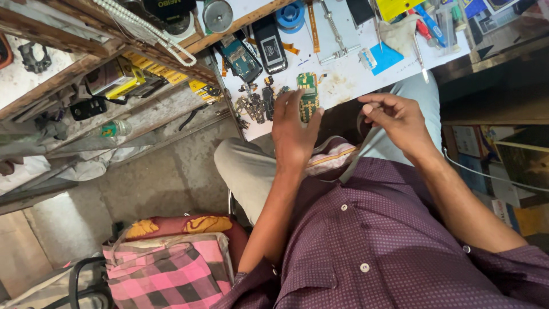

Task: The person sits at a cluttered repair bench working on a phone motherboard. They apply paste from a small tube onto the green circuit board, use a hot air gun to heat it, pick at components with tweezers, and later probe the board with a thin metal tool.

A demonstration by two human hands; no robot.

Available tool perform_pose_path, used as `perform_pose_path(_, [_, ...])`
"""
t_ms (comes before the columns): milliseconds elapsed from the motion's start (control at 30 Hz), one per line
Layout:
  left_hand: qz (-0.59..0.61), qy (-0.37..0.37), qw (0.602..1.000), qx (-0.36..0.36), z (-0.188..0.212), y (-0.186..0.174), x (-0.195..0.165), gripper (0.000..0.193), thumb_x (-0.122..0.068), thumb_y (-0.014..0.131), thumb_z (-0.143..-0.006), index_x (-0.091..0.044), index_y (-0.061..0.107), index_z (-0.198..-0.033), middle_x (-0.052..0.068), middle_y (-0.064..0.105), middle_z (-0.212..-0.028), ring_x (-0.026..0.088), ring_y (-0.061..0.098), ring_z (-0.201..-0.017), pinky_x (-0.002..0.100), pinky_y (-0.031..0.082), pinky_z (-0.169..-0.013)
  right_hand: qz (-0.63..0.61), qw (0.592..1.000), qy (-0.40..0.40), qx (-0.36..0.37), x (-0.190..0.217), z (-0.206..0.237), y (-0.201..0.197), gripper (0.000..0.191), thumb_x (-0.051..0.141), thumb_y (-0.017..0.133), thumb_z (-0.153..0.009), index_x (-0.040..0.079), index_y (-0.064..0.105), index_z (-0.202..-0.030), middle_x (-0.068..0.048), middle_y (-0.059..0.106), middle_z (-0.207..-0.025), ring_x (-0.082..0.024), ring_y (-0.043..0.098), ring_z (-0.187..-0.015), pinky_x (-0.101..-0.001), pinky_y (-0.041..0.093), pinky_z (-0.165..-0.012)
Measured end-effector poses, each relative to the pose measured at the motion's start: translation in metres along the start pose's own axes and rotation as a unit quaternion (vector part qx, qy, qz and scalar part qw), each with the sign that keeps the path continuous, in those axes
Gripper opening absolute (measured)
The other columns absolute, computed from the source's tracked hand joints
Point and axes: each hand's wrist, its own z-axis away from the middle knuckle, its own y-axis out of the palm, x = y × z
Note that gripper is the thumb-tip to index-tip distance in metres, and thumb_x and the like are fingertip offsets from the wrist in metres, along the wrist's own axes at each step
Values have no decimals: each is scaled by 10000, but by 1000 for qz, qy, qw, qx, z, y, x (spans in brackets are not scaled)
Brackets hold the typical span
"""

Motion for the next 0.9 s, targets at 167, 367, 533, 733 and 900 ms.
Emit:
perform_pose_path(167, [-84, 99, 989, 74, 4, -16, 9, 726, -98, 865, -696, -57, 596, -1369, 154, 554, -1437, 363, 539, -1256, 447, 437, -1071, 22, 1000, 3, -1, -3, -3, 0, 253, 98, 686, -1004, 29, 724, -1244, -2, 711, -963, -61, 641, -843, -223, 530, -757])
perform_pose_path(367, [-102, 140, 982, 78, 3, -15, 20, 680, -47, 830, -747, -86, 604, -1387, 137, 534, -1486, 344, 539, -1267, 440, 458, -1086, 16, 999, -15, 28, -7, -4, 5, 273, 82, 673, -1002, 18, 709, -1265, 2, 698, -971, -60, 637, -863, -220, 527, -774])
perform_pose_path(533, [-99, 150, 982, 57, 8, -13, 21, 601, -82, 839, -766, -88, 634, -1331, 119, 550, -1436, 339, 532, -1264, 458, 455, -1075, 20, 1000, -1, 23, -7, -3, 5, 274, 83, 671, -1001, 17, 708, -1264, 2, 702, -978, -57, 638, -865, -218, 525, -775])
perform_pose_path(733, [-104, 155, 981, 45, 13, -7, 18, 552, -128, 836, -776, -96, 666, -1300, 86, 537, -1436, 325, 511, -1284, 469, 438, -1053, 28, 999, 10, 19, -7, -4, 4, 274, 96, 667, -1007, 26, 708, -1268, 3, 715, -974, -55, 642, -866, -216, 527, -773])
perform_pose_path(900, [-151, 165, 973, 63, 11, -6, 20, 540, -107, 806, -788, -117, 685, -1314, 39, 520, -1519, 277, 505, -1290, 441, 422, -1055, 20, 1000, 11, 21, -8, -5, 2, 279, 94, 676, -998, 27, 709, -1267, 16, 701, -981, -52, 637, -865, -213, 529, -770])
